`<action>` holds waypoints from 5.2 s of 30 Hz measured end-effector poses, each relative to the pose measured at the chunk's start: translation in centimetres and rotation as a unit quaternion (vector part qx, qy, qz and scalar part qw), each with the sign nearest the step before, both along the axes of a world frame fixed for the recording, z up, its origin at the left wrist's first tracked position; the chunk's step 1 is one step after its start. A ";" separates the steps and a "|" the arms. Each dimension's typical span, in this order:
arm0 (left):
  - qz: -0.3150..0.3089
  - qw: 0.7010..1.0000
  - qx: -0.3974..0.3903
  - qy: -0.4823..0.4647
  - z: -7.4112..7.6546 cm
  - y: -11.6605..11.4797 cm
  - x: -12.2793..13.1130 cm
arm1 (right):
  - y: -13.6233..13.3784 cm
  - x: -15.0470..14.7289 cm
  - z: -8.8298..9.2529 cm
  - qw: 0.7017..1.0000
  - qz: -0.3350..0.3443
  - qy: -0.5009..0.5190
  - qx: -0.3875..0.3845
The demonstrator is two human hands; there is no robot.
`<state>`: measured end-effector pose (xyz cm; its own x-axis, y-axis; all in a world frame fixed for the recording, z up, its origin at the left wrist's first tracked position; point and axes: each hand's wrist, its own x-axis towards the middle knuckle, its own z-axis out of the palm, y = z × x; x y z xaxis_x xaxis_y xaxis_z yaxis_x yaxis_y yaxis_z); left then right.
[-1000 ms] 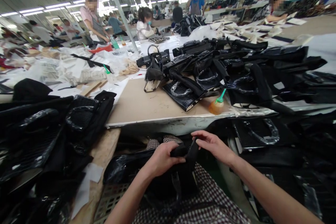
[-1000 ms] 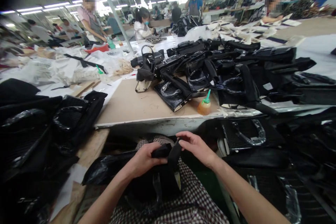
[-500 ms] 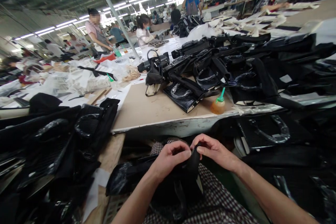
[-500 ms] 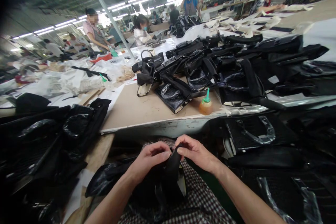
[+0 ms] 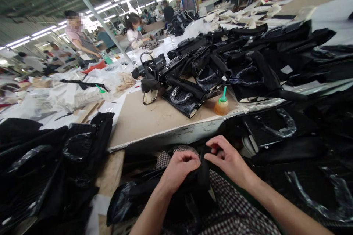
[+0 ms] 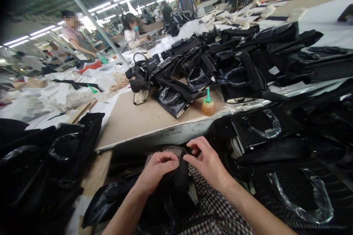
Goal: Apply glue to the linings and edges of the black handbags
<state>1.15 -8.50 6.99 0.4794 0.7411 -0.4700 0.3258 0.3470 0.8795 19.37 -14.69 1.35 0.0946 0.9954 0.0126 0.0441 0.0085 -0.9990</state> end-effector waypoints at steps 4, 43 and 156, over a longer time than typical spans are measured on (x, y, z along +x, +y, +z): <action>-0.019 0.999 0.035 0.009 -0.3 -0.3 0.0 | -2.5 -0.8 1.9 0.989 -0.005 -0.129 -0.074; -0.156 0.918 0.363 0.025 -3.5 -3.7 0.5 | 1.8 0.0 4.9 0.895 0.147 -0.088 -0.412; 0.012 0.998 0.014 -0.063 -5.2 -2.3 1.0 | -2.3 2.1 2.3 0.978 0.147 0.015 -0.148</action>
